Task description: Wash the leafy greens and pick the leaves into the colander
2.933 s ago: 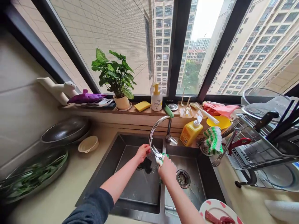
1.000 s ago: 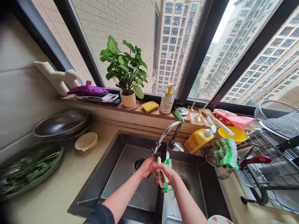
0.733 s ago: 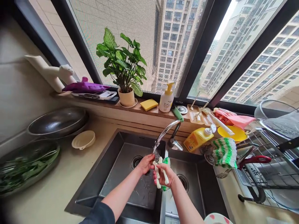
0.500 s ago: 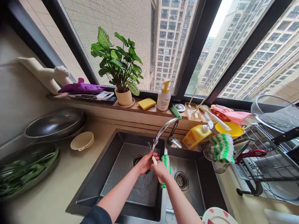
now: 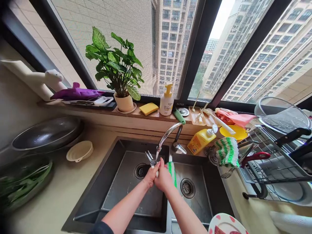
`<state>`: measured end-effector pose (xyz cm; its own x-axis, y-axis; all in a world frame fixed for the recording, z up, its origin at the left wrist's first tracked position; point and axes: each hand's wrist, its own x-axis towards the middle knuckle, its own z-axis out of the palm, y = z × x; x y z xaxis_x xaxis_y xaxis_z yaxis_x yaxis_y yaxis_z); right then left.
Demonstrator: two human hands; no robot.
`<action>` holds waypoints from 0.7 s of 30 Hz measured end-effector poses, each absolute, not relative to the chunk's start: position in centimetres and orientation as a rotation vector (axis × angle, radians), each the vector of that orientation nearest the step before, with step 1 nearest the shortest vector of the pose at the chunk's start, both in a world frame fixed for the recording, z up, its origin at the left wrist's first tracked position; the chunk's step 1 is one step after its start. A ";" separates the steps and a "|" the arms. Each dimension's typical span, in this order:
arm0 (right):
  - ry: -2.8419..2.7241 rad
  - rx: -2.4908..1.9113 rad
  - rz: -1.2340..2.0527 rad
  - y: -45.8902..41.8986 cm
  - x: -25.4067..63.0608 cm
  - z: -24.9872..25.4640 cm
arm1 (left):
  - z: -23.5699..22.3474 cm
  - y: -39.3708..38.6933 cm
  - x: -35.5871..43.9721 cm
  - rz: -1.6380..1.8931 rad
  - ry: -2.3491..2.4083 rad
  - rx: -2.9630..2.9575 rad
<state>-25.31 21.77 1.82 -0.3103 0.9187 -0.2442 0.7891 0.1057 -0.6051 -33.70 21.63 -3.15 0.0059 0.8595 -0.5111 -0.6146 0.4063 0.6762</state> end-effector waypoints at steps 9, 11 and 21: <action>-2.261 -1.976 0.170 29.1 -18.2 2.9 | -1.9 26.2 -35.3 1.306 1.078 -0.065; -2.330 -1.961 0.009 29.4 -17.6 1.3 | -2.3 25.8 -35.5 1.308 1.080 -0.109; -2.109 -1.669 0.860 24.1 -18.5 2.5 | 1.0 20.4 -35.1 1.367 0.858 0.011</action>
